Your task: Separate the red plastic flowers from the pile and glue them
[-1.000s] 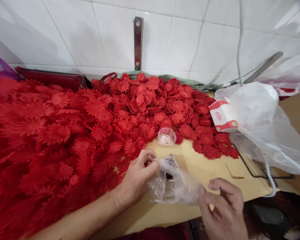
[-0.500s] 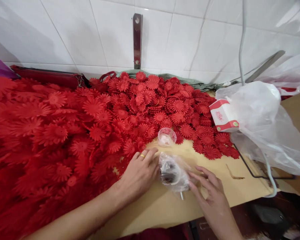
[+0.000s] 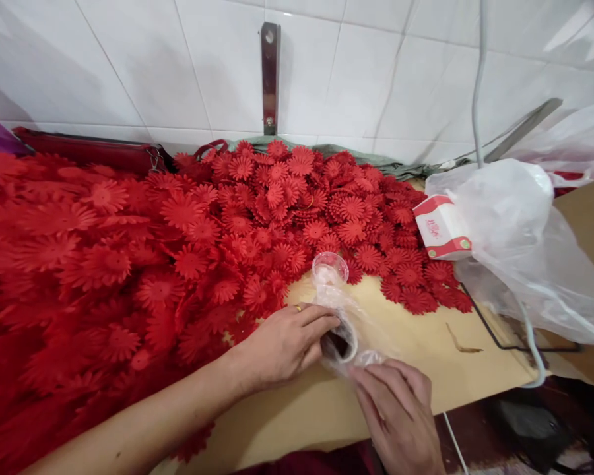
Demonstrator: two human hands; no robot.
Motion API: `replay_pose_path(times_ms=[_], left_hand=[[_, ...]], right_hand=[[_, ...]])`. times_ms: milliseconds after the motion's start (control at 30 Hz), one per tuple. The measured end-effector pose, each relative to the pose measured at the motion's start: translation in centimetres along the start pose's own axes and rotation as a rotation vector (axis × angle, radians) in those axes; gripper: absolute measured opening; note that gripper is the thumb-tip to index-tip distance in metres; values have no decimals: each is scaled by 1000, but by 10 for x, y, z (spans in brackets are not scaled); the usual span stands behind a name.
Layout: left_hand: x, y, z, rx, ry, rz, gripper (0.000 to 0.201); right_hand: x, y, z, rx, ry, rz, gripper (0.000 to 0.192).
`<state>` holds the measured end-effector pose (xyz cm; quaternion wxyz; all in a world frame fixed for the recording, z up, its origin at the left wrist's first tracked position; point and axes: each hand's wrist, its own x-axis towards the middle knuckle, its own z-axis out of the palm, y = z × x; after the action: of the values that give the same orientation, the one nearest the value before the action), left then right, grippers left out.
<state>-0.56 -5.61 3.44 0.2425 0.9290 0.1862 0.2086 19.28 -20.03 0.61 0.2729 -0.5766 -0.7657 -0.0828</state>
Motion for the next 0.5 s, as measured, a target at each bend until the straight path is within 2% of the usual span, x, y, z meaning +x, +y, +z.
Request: replay_pose_path(times_ms=[67, 133, 200, 333, 500], left_hand=[[2, 0, 1, -60, 8, -72, 40], [3, 1, 0, -103, 14, -134, 41], [4, 2, 0, -133, 9, -175, 40], [9, 4, -1, -163, -20, -240, 42], [14, 9, 1, -199, -57, -262, 46]], right_hand=[[-7, -1, 0, 34, -42, -100, 24], [-13, -4, -2, 98, -103, -103, 20], [-19, -6, -5, 142, -101, -18, 17], [-21, -2, -7, 183, 27, 243, 21], [-5, 13, 7, 83, -110, 390, 40]])
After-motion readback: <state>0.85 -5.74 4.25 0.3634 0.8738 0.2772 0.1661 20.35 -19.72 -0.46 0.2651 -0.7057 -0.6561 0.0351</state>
